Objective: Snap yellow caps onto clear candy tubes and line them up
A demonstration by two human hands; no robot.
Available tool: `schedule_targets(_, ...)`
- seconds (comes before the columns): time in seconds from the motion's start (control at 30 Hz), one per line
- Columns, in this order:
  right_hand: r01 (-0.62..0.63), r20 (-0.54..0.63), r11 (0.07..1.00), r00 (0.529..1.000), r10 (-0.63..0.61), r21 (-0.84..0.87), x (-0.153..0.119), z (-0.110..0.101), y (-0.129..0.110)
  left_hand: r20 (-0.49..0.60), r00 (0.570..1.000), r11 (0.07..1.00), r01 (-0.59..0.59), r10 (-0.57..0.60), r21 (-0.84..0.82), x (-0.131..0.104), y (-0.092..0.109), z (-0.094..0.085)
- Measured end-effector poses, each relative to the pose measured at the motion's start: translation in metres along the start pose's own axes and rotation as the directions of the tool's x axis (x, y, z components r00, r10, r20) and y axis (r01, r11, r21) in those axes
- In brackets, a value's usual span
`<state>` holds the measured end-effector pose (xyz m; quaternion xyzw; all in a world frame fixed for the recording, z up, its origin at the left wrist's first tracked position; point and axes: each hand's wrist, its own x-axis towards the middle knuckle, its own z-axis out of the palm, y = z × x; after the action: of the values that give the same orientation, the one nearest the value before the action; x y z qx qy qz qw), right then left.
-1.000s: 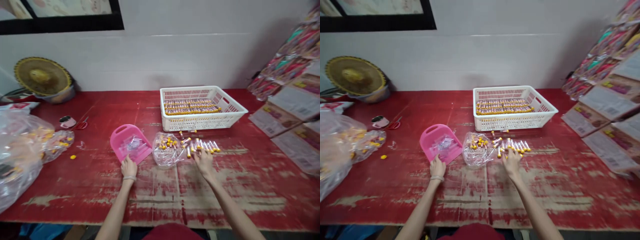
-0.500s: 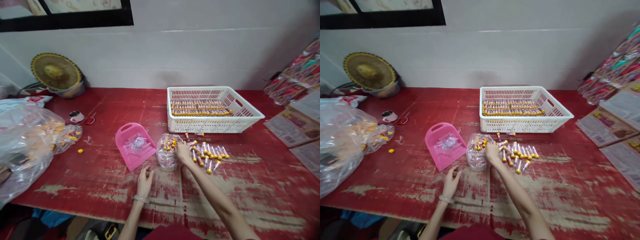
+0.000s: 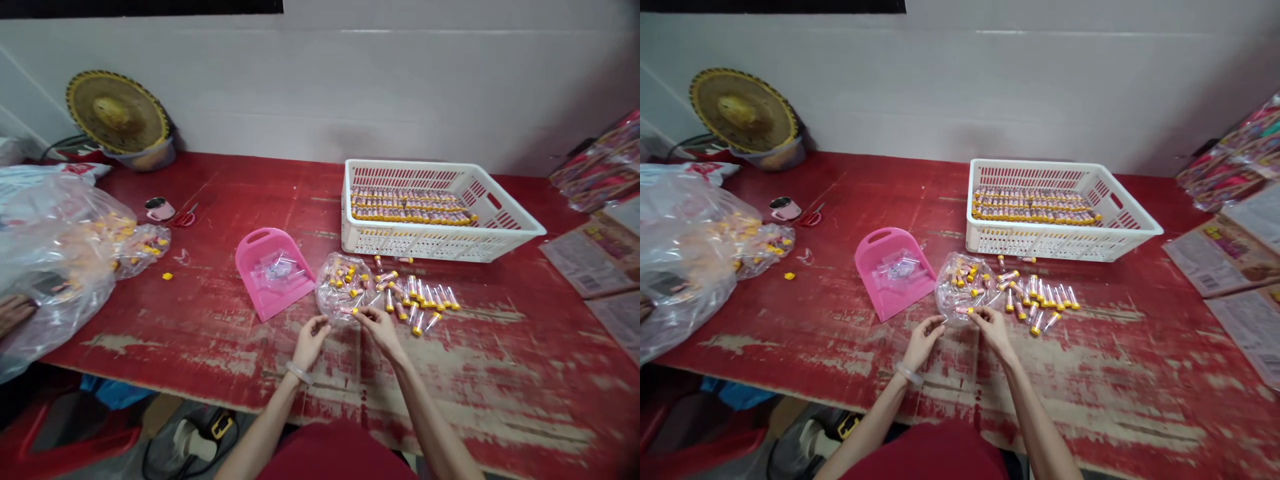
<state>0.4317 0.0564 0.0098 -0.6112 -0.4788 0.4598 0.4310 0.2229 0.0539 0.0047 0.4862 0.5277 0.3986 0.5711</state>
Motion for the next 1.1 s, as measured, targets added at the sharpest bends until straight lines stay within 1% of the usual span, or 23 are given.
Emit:
schedule_targets(0.07,-0.020,-0.004,0.997,1.000,0.020,0.071,-0.017,0.004,-0.001,0.008,1.000,0.999,-0.023,0.023,0.022,-0.001,0.005,0.002)
schedule_targets(0.13,-0.030,-0.005,0.996,1.000,0.030,0.088,-0.027,0.009,-0.003,0.034,0.999,0.999,-0.032,0.031,0.033,-0.003,0.009,0.002)
schedule_targets(0.27,-0.043,0.011,0.990,0.999,0.042,0.138,-0.038,0.021,-0.002,0.102,0.994,0.998,-0.043,0.039,0.036,-0.008,0.011,-0.003)
schedule_targets(0.33,-0.049,0.032,0.986,0.998,0.045,0.156,-0.041,0.026,0.000,0.114,0.993,0.999,-0.035,0.033,0.015,-0.010,0.011,-0.007)
schedule_targets(0.47,-0.053,0.076,0.984,0.996,0.040,0.169,-0.047,0.034,0.000,0.139,0.989,0.998,0.055,-0.051,-0.023,-0.012,0.010,-0.013)
schedule_targets(0.53,-0.035,0.086,0.983,0.996,0.019,0.181,-0.049,0.037,-0.001,0.172,0.980,0.995,0.101,-0.099,0.000,-0.012,0.010,-0.015)
schedule_targets(0.63,-0.022,0.071,0.979,0.997,0.008,0.204,-0.052,0.041,-0.004,0.206,0.961,0.982,0.183,-0.187,0.036,-0.011,0.011,-0.015)
schedule_targets(0.73,-0.017,0.055,0.974,0.998,0.005,0.224,-0.053,0.042,-0.005,0.200,0.944,0.964,0.263,-0.263,0.029,-0.010,0.011,-0.012)
schedule_targets(0.8,-0.008,0.061,0.976,0.998,-0.005,0.216,-0.054,0.042,-0.006,0.186,0.942,0.958,0.286,-0.280,-0.003,-0.011,0.009,-0.008)
schedule_targets(1.0,0.000,0.084,0.985,0.996,-0.015,0.175,-0.053,0.037,-0.008,0.155,0.950,0.958,0.283,-0.272,-0.056,-0.016,0.008,-0.002)
schedule_targets(1.07,-0.014,0.077,0.980,0.997,-0.002,0.197,-0.053,0.037,-0.006,0.144,0.959,0.965,0.254,-0.243,-0.061,-0.018,0.010,-0.003)
schedule_targets(1.1,-0.022,0.069,0.977,0.998,0.007,0.214,-0.052,0.037,-0.005,0.133,0.968,0.973,0.222,-0.213,-0.056,-0.018,0.011,-0.004)
